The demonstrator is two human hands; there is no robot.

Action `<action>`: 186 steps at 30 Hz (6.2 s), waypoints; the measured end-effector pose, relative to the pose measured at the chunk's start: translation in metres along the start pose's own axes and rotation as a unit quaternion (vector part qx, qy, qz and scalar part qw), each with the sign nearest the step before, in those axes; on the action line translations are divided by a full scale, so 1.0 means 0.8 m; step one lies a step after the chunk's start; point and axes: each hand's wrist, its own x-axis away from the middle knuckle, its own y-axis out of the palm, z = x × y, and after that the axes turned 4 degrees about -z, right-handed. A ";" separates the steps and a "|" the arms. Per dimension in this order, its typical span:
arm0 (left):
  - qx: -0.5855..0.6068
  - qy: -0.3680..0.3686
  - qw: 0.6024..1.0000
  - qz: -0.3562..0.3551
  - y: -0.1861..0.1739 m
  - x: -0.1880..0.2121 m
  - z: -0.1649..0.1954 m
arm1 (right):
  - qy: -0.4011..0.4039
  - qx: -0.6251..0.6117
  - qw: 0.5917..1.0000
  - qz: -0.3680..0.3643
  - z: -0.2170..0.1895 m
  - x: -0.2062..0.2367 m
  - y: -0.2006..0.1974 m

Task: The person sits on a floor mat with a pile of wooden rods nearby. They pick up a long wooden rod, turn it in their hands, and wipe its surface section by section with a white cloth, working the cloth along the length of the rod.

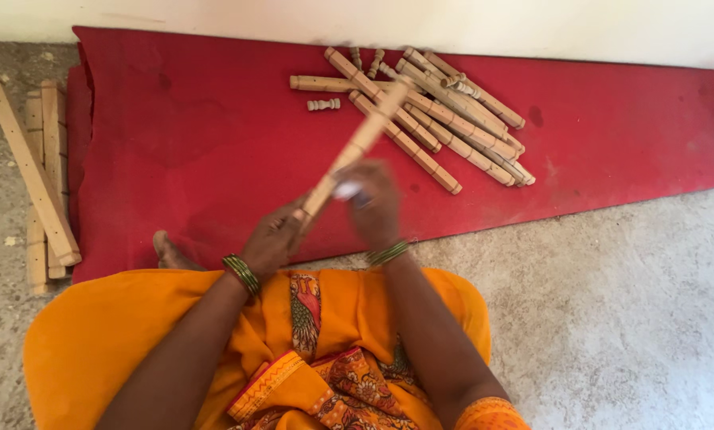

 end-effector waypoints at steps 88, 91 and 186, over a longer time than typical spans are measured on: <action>0.171 0.019 0.982 0.080 -0.026 -0.019 -0.040 | 0.002 -0.214 0.964 -0.158 -0.068 0.039 0.004; 0.222 0.073 0.971 0.043 -0.027 -0.013 -0.039 | -0.044 -0.212 0.956 -0.196 -0.082 0.047 0.012; -0.130 -0.025 0.991 -0.021 -0.001 0.000 -0.016 | 0.258 -0.161 0.949 0.084 0.044 -0.011 -0.035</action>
